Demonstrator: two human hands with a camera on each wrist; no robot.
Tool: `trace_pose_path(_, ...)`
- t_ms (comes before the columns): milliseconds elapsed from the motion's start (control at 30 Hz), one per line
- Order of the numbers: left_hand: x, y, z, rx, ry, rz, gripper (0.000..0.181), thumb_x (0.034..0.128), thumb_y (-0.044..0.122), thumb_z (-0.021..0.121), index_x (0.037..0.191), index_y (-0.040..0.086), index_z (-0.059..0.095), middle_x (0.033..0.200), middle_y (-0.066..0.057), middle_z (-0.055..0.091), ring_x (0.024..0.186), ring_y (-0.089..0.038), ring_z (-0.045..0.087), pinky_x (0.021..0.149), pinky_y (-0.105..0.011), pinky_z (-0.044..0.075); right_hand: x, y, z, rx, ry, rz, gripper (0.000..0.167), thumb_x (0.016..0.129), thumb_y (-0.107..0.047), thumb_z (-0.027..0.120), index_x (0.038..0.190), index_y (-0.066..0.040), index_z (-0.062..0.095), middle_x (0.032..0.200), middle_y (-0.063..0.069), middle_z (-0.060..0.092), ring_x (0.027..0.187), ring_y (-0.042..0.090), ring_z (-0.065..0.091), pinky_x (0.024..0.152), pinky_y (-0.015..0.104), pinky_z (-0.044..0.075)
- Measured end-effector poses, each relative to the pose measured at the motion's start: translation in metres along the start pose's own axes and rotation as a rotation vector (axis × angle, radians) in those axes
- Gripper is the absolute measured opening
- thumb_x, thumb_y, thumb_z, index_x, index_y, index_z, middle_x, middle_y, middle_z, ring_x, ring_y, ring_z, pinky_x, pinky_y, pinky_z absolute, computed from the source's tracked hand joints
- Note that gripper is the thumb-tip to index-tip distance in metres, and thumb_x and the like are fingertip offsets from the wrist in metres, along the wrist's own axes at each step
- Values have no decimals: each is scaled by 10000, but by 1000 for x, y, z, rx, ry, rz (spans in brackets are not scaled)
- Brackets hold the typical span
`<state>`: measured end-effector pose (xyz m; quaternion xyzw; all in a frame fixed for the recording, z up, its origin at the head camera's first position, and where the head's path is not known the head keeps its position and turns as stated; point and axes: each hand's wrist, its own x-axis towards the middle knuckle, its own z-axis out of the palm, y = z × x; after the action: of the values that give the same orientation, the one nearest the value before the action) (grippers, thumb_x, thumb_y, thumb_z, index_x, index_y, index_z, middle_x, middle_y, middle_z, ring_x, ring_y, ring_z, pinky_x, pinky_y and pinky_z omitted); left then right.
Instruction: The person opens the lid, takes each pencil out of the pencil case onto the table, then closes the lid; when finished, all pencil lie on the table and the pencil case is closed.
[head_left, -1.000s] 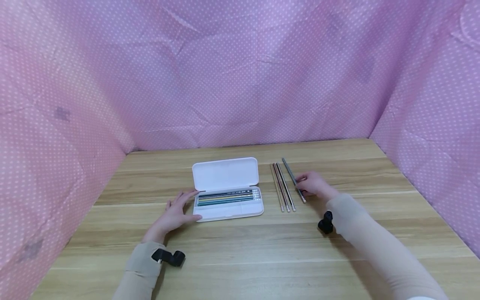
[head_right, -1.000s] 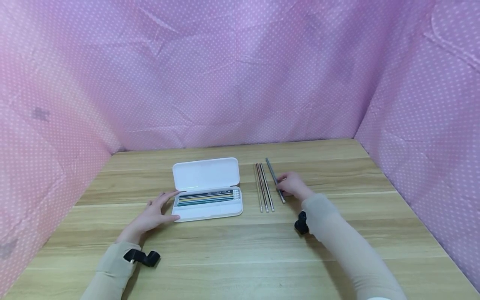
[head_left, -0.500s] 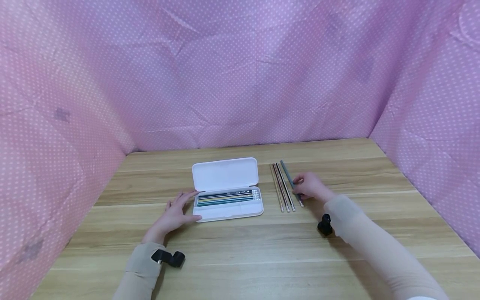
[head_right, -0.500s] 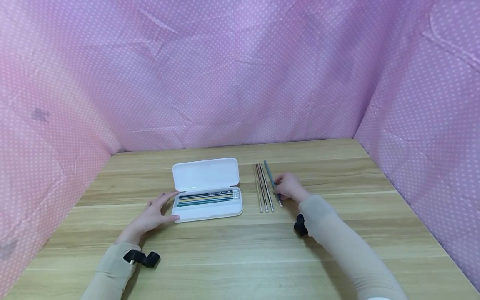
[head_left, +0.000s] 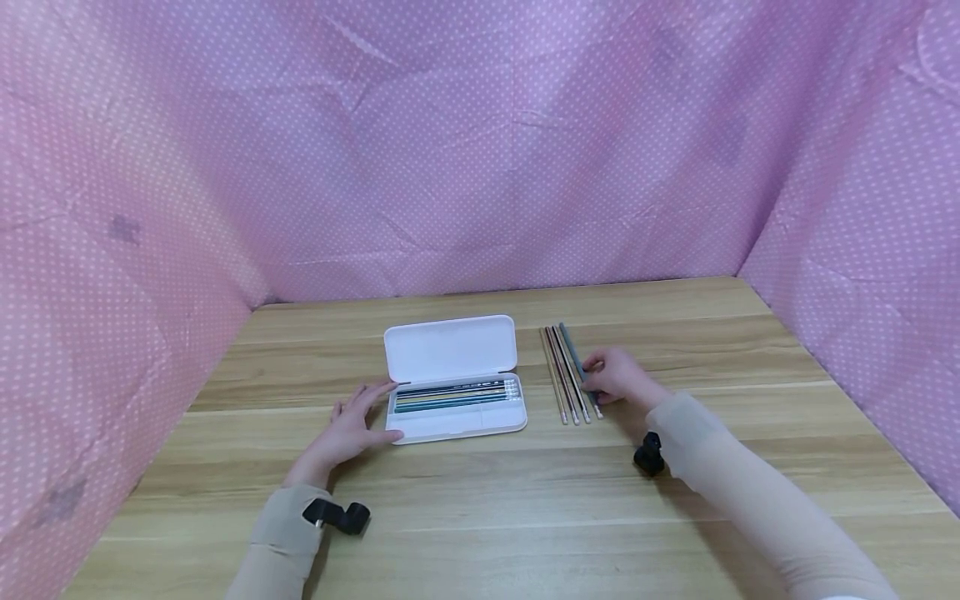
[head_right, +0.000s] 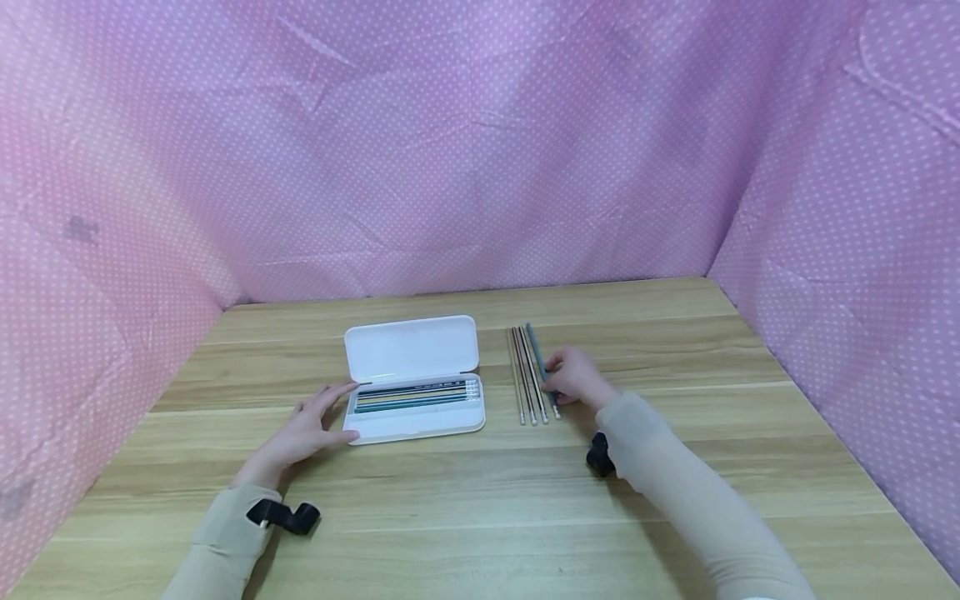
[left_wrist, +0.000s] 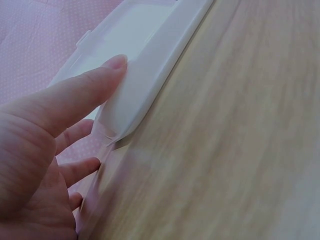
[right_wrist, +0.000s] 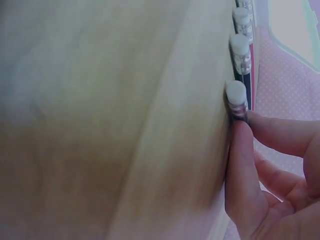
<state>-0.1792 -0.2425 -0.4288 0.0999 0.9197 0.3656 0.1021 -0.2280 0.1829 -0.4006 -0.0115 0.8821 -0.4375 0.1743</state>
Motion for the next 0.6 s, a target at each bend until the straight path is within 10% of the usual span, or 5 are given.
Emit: trace_pose_path(600,0,2,-1,-2,-2,-3,841,759,384,773,1460,199,346,1549,-150,252,1436,-437,-11,1066,-665,-123,-2,2,-1,62,-21,0,374,831,5,647,1164,118,519,936,141,591,720,144,592,618,299,578)
